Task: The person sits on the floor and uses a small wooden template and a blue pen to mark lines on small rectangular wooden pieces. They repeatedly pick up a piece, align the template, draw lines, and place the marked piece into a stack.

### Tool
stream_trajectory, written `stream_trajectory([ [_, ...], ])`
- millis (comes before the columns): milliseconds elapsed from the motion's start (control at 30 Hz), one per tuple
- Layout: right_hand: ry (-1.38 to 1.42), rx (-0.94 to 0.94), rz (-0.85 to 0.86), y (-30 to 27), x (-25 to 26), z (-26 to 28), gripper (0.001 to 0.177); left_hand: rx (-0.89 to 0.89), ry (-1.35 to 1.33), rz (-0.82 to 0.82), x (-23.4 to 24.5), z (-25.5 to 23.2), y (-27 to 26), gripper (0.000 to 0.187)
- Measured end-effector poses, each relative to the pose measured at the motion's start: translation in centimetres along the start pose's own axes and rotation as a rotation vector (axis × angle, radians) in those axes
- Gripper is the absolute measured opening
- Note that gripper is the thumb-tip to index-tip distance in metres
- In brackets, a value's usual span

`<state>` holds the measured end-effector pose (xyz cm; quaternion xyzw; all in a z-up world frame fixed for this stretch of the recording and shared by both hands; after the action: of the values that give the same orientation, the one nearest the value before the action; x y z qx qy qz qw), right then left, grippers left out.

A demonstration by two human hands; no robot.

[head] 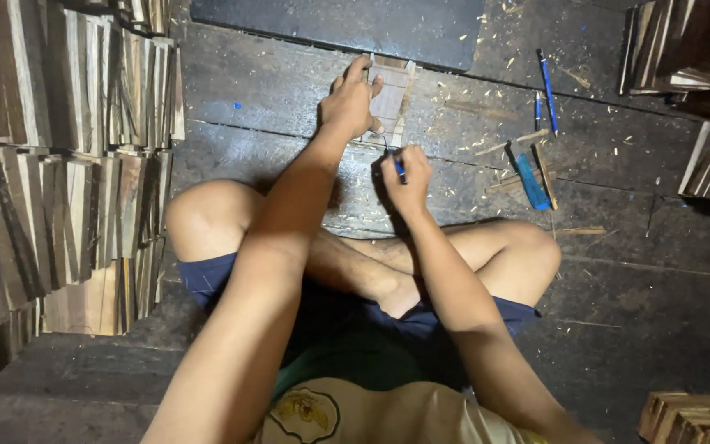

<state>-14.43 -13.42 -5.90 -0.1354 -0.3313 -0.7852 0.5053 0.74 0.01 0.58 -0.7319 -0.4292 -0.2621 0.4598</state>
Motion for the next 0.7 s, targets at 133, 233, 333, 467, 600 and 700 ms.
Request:
stream_trajectory([
  [133, 0.153, -0.033, -0.196, 4.1, 2.1, 1.4, 0.013, -0.002, -0.004, -0.014, -0.6, 0.4, -0.3, 0.086],
  [233, 0.287, -0.110, -0.226, 8.2, 0.8, -1.6, 0.012, -0.021, -0.022, -0.069, -2.0, 1.5, 0.7, 0.088],
  [333, 0.446, -0.194, -0.192, 11.3, -2.2, -6.2, 0.012, -0.078, -0.074, -0.122, -3.5, 2.4, 1.0, 0.079],
  [467, 0.447, -0.309, -0.035, 14.8, -4.5, -6.4, 0.015, -0.093, -0.036, -0.131, -2.7, 1.8, 0.5, 0.078],
  [600, 0.358, -0.304, 0.101, 15.3, -5.8, -6.7, 0.014, -0.096, 0.007, -0.114, -2.1, 1.3, 0.0, 0.079],
  [700, 0.314, -0.265, 0.109, 15.6, -6.6, -7.1, 0.012, -0.080, 0.018, -0.104, -1.7, 0.9, 0.0, 0.078],
])
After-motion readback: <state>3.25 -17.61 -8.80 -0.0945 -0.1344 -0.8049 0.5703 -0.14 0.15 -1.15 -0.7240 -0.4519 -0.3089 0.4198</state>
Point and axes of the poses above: each hand's wrist, its own y-axis towards the middle knuckle, its own x-axis out of the back of the hand, z = x × y, the point moved 1 cm from there along y, towards the middle knuckle, and after that the axes turned 11 degrees about -z, right-handed, at the moved point
